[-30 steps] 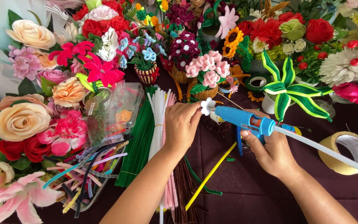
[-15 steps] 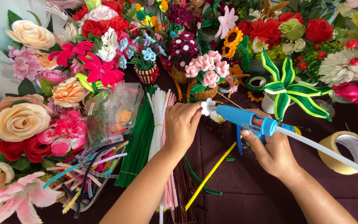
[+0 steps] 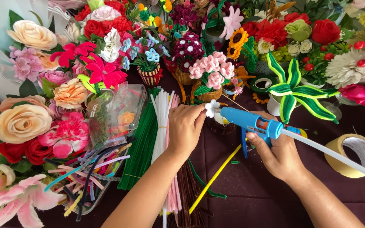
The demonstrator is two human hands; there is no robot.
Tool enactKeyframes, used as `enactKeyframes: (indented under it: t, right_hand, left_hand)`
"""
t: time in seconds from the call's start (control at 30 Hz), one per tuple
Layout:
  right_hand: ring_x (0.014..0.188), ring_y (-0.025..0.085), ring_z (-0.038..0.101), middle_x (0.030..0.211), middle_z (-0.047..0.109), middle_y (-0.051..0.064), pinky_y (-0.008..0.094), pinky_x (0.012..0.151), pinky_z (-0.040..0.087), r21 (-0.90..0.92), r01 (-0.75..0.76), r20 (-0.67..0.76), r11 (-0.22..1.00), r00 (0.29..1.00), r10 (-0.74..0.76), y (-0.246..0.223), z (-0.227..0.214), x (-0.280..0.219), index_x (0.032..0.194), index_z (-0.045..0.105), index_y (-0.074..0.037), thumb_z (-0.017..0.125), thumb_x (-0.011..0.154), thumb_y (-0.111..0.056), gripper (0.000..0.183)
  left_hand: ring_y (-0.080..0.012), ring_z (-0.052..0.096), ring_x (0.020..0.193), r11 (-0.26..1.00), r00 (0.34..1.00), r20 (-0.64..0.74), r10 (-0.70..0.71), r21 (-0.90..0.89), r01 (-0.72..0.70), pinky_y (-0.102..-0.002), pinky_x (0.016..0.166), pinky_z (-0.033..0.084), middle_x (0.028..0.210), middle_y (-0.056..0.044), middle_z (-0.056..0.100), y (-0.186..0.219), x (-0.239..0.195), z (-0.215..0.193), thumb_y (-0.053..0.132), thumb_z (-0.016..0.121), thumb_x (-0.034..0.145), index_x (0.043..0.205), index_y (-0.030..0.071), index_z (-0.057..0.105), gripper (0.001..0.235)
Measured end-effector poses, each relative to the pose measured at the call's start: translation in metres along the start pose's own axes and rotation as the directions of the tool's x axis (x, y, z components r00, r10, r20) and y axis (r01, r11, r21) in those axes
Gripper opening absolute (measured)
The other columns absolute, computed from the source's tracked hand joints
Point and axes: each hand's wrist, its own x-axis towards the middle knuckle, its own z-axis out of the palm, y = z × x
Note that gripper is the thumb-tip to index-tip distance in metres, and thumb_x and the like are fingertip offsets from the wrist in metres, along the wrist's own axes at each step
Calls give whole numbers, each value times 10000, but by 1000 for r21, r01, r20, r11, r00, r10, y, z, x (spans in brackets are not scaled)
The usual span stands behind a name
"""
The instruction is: Assembling a small white flower by gluing individual petals onto a base using a hot glue gun and trimming materials with scissors.
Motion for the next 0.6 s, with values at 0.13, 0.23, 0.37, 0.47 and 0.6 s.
enactKeyframes:
  t: [0.13, 0.23, 0.37, 0.47, 0.6]
  right_hand:
    - [377, 178, 514, 447, 598, 64, 313, 446, 465, 3, -10, -4, 1000, 1000, 10, 2, 0, 0, 823, 715, -37, 624, 991, -217, 263]
    - [376, 177, 506, 445, 598, 62, 312, 446, 459, 6, -20, -4, 1000, 1000, 20, -8, -2, 2, 793, 723, -49, 621, 994, -220, 283]
    - [431, 182, 474, 728, 671, 142, 304, 487, 407, 340, -185, 20, 922, 982, 189, -22, -17, 1, 944, 679, 7, 499, 1059, -237, 325]
    - [482, 272, 513, 1009, 746, 255, 354, 498, 388, 534, -362, 57, 764, 917, 395, -26, -35, -6, 1138, 625, 65, 473, 1039, -279, 389]
    - [455, 234, 530, 596, 643, 231, 299, 429, 390, 533, -363, 48, 764, 915, 401, -8, -73, -31, 958, 655, 56, 485, 1081, -341, 449]
  left_hand:
    - [-208, 695, 806, 1000, 1000, -2, 3, 4, -3, -374, 815, 492, 809, -8, 739, 1, 1, -1, 111, 762, 883, 1009, 178, 774, 143]
    - [-208, 699, 811, 1000, 1000, -1, -12, -20, 12, -367, 811, 491, 822, -9, 745, 1, 1, -2, 104, 755, 889, 1011, 173, 775, 142]
    - [-213, 690, 816, 1000, 999, 27, -17, -11, 18, -376, 792, 465, 852, -7, 752, 1, 0, -3, 85, 751, 895, 1033, 142, 754, 150]
    - [-220, 674, 841, 1000, 999, 36, -2, -18, 3, -377, 783, 446, 913, -16, 749, 1, 0, -3, 65, 751, 902, 1062, 101, 731, 165]
    - [-285, 657, 989, 968, 1000, 14, -10, -252, 14, -377, 857, 580, 1169, -149, 583, 8, 6, -7, 47, 701, 947, 1131, -4, 709, 191]
